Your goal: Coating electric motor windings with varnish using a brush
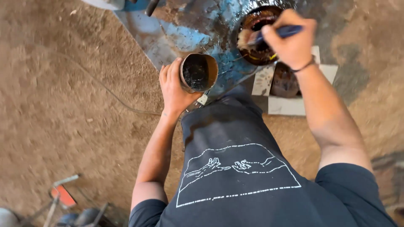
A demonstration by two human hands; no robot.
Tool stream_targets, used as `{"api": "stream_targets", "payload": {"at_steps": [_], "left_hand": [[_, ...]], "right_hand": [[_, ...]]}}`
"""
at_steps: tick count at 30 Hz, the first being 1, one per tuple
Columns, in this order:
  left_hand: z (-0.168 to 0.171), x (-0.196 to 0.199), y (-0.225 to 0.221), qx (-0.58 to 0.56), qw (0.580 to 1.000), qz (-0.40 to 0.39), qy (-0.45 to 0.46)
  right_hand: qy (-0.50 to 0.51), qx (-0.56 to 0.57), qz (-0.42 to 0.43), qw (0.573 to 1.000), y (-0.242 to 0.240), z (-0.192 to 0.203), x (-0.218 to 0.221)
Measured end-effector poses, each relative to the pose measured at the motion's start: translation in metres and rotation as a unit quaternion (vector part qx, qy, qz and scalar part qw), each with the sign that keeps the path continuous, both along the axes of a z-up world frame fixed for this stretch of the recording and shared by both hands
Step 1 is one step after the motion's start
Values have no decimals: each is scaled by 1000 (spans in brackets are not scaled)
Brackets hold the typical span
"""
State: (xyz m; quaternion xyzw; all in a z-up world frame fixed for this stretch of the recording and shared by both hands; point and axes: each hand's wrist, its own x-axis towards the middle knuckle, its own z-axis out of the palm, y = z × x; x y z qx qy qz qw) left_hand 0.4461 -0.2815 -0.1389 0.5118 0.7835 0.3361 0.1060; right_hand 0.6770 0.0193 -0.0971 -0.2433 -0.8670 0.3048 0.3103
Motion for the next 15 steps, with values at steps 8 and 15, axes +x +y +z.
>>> {"api": "stream_targets", "payload": {"at_steps": [8,15], "left_hand": [[32,64,-14,13,982,189,-25],[28,82,-10,32,965,260,-25]], "right_hand": [[-122,156,61,978,79,-22,-29],[-115,14,313,943,43,-15,-31]]}}
